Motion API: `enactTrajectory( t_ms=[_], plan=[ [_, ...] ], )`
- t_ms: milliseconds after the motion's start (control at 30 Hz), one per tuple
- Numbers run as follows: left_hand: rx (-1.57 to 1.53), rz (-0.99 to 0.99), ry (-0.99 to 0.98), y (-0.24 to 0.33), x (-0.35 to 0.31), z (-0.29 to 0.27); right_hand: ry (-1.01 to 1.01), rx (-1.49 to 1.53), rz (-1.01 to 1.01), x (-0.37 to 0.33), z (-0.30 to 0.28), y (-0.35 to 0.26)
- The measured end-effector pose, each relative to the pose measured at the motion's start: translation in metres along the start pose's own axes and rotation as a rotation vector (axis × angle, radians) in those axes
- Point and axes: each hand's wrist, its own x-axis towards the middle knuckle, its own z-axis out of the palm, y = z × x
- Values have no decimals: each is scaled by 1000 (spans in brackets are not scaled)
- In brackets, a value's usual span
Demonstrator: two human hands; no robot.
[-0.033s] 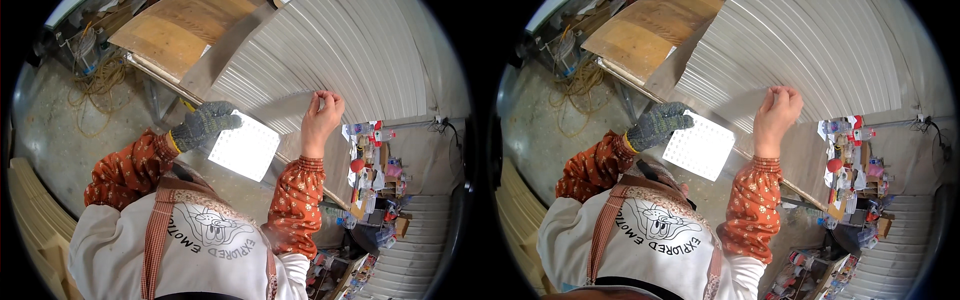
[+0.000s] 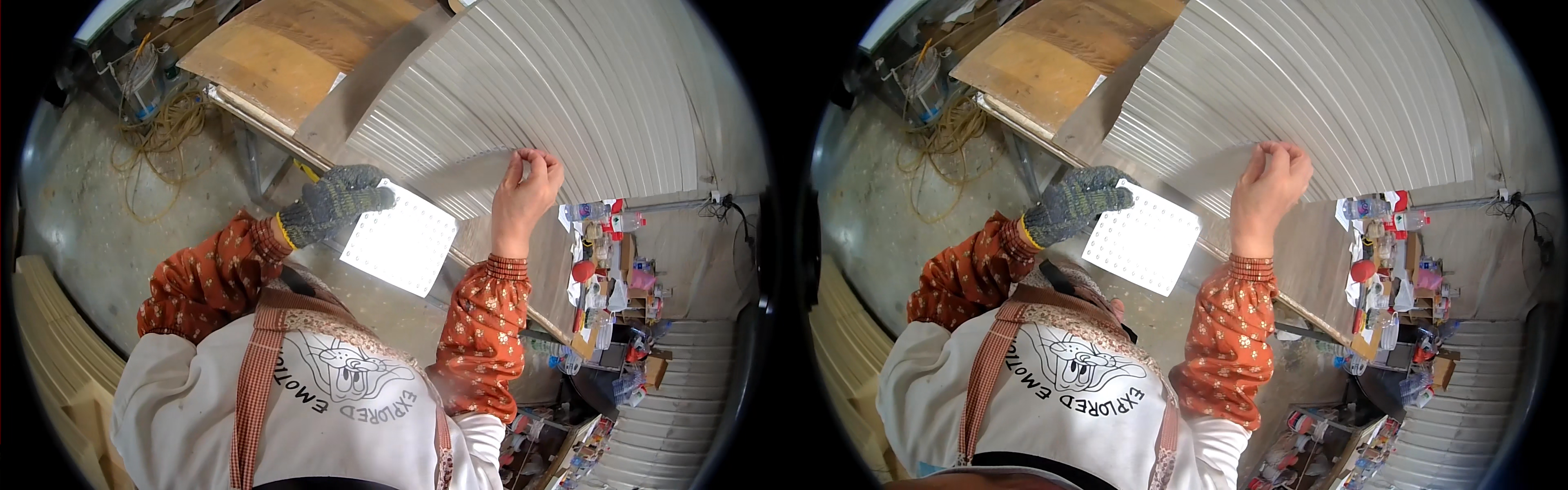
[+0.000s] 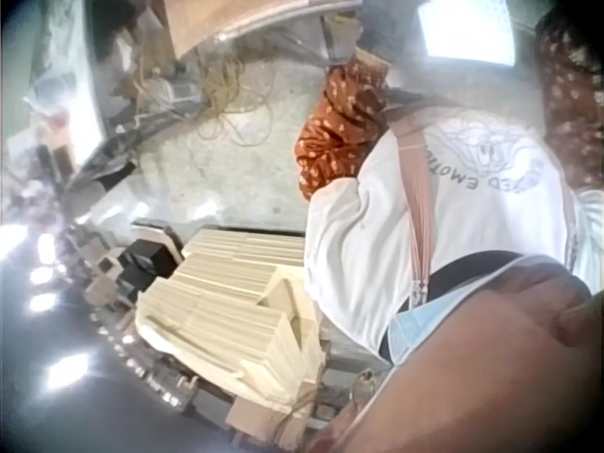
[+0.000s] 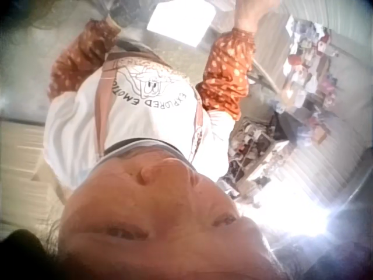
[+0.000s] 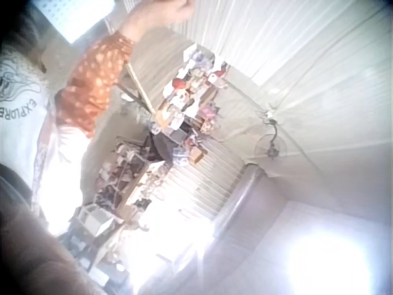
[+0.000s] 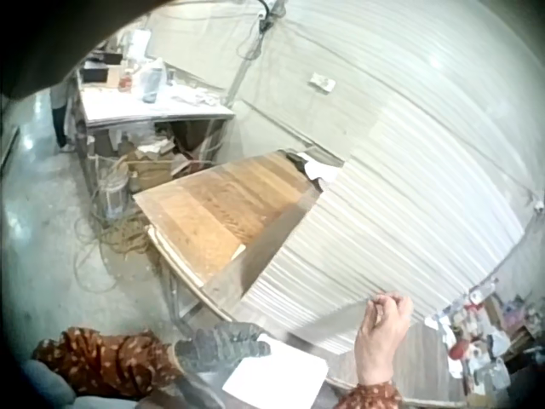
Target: The person peels stickers from a sheet and applies them onto a stack of panels. The person then places the sticker sheet on a workbench and moves a bottle and tools.
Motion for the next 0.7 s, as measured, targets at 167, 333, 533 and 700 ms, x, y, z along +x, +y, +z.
enactTrajectory(
  t_ms=[167,333,533,700],
  plan=[
    [-105,-73,4,0,-2,0,26,-47,11,-1,5,-1],
    [-152,-33,-7,-1,-1,-1,74,-87,-42,-2,8,2],
    [-199,-225,-24,5,2,-4,81,-120,-46,-1,11,2],
    [-150,-103,-8,-1,1,-4,83,-142,-58,-1,11,3]
  ],
)
